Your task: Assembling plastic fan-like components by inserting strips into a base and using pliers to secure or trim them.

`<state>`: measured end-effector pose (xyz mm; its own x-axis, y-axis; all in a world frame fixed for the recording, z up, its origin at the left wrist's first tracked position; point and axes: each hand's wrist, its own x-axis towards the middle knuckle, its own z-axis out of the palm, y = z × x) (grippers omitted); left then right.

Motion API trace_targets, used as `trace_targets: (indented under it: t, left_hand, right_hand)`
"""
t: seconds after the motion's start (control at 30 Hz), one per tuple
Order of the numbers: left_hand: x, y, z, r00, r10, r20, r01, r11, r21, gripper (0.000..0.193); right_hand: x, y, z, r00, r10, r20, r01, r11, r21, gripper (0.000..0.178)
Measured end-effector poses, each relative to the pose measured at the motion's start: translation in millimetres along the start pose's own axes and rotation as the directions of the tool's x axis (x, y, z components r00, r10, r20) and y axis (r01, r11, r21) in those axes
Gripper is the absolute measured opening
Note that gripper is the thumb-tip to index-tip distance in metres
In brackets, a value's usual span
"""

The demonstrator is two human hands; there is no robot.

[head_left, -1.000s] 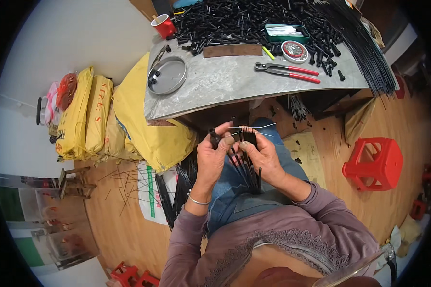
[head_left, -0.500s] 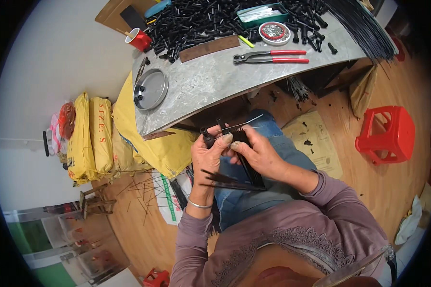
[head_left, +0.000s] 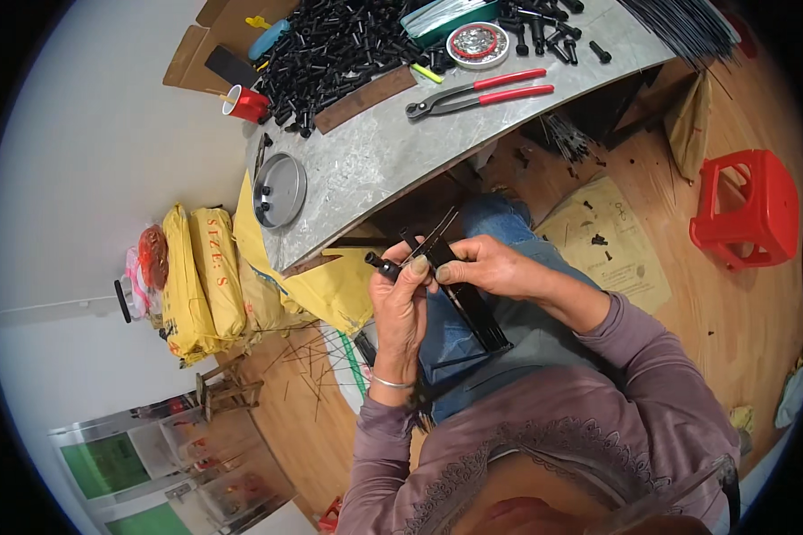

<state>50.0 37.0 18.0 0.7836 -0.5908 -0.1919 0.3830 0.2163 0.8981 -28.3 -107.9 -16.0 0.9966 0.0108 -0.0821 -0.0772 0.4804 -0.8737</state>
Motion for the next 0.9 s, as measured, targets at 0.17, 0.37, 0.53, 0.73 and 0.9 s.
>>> trace_targets:
  t: [0.17,0.37,0.53,0.73,0.9]
  left_hand:
    - [-1,-2,-1,0.999,-0.019,0.044,0.02,1.0,-0.014,0.03]
    - [-7,-6,13,0.984,0.147,-0.098,-0.128,0.976,0.176,0.031]
    - [-3,-5,-6,0.999,-0.011,0.03,0.014,0.994,-0.107,0.03]
    - [-9,-4,2,1.0,0.001,-0.029,-0.005,0.991,-0.133,0.031]
    - [-8,-1,-4,1.0,0.008,-0.025,-0.009,1.0,-0.021,0.028]
  right_hand:
    - [-1,6,-6,0.987,0.161,0.021,-0.162,0.984,0.071,0.018]
    - [2,18,4,0.994,0.046,-0.101,-0.039,0.997,0.064,0.026]
    - [-1,12,-1,0.968,0.251,0.024,-0.251,0.953,0.168,0.032]
    - [-2,10,7,0.975,0.219,-0.038,-0.216,0.975,0.055,0.035]
    - [-5,13,20,0.993,-0.031,-0.115,0.039,0.997,0.061,0.027]
